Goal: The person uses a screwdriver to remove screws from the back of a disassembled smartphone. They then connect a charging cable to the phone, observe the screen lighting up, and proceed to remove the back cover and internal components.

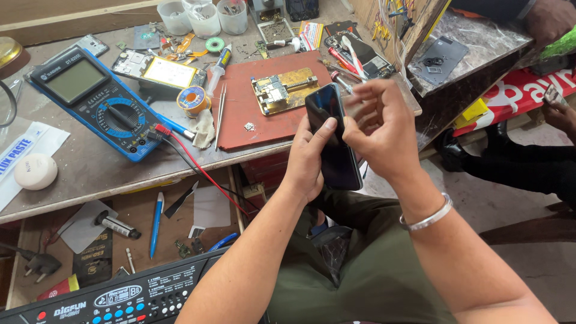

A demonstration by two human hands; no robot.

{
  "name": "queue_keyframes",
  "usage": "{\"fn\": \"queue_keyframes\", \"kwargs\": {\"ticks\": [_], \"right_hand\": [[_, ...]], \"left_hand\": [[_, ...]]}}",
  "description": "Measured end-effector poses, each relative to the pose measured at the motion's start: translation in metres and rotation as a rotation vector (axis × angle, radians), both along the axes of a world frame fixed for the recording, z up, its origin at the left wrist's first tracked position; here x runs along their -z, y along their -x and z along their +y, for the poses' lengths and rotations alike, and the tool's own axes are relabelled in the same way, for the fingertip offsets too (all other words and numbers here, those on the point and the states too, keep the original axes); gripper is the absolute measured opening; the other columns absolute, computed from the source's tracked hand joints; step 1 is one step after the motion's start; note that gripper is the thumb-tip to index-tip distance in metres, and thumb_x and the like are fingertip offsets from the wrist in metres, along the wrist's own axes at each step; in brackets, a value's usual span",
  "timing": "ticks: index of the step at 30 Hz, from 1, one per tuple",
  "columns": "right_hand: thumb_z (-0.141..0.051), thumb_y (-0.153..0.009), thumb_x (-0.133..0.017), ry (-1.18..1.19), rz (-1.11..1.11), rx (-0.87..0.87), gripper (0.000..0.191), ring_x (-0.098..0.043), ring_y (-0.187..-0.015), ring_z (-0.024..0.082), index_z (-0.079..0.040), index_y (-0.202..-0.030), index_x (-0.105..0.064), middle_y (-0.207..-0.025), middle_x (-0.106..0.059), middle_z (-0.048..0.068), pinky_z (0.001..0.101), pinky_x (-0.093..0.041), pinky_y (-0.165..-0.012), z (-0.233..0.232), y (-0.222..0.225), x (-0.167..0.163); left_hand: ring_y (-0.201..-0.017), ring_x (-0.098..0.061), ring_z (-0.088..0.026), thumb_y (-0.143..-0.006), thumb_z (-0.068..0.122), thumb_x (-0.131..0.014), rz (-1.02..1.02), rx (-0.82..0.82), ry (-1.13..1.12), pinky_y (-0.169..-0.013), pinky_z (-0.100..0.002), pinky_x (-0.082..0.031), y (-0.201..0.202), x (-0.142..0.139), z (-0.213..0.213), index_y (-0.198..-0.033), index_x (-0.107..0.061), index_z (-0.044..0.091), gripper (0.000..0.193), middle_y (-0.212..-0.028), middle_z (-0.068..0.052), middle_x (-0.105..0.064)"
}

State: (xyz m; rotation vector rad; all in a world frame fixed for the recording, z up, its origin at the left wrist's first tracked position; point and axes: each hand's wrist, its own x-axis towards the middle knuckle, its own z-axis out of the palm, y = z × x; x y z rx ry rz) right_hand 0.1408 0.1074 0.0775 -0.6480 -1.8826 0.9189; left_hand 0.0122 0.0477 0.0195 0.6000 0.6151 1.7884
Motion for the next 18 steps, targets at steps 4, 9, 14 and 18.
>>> {"fn": "queue_keyframes", "kwargs": {"ticks": [4, 9, 14, 18], "right_hand": [[0.004, -0.086, -0.066, -0.1, 0.047, -0.175, 0.066, -0.063, -0.129, 0.02, -0.001, -0.149, -0.048, -0.147, -0.059, 0.011, 0.0324, -0.056, -0.104, 0.013, 0.005, -0.005], [0.006, -0.09, -0.062, -0.066, 0.066, -0.28, 0.066, -0.062, -0.137, 0.023, 0.0, -0.153, -0.046, -0.145, -0.063, 0.014, 0.0373, -0.049, -0.118, 0.017, 0.006, 0.0], [0.012, -0.091, -0.06, -0.065, 0.165, -0.223, 0.045, -0.07, -0.121, 0.021, 0.002, -0.134, -0.052, -0.13, -0.07, 0.018, 0.0356, -0.057, -0.111, 0.022, 0.011, 0.009], [0.013, -0.093, -0.063, -0.072, 0.222, -0.141, 0.032, -0.073, -0.108, 0.018, 0.0, -0.117, -0.047, -0.114, -0.071, 0.015, 0.0311, -0.061, -0.1, 0.027, 0.013, 0.011]], "left_hand": [[-0.105, -0.065, -0.013, -0.1, 0.02, -0.064, -0.015, 0.029, 0.014, -0.089, -0.033, -0.058, 0.0, -0.005, -0.004, -0.135, -0.052, 0.007, 0.04, -0.117, -0.005, -0.065], [-0.108, -0.065, -0.013, -0.101, 0.021, -0.064, -0.019, 0.057, 0.004, -0.092, -0.03, -0.057, 0.001, -0.001, -0.003, -0.137, -0.053, 0.005, 0.04, -0.119, -0.005, -0.065], [-0.1, -0.063, -0.017, -0.101, 0.021, -0.066, -0.037, 0.11, 0.005, -0.085, -0.035, -0.057, -0.003, 0.007, -0.002, -0.137, -0.05, 0.004, 0.043, -0.113, -0.008, -0.063], [-0.104, -0.062, -0.015, -0.097, 0.022, -0.07, 0.018, 0.146, -0.011, -0.088, -0.034, -0.055, -0.005, 0.008, -0.004, -0.142, -0.048, 0.004, 0.053, -0.117, -0.007, -0.063]]}}
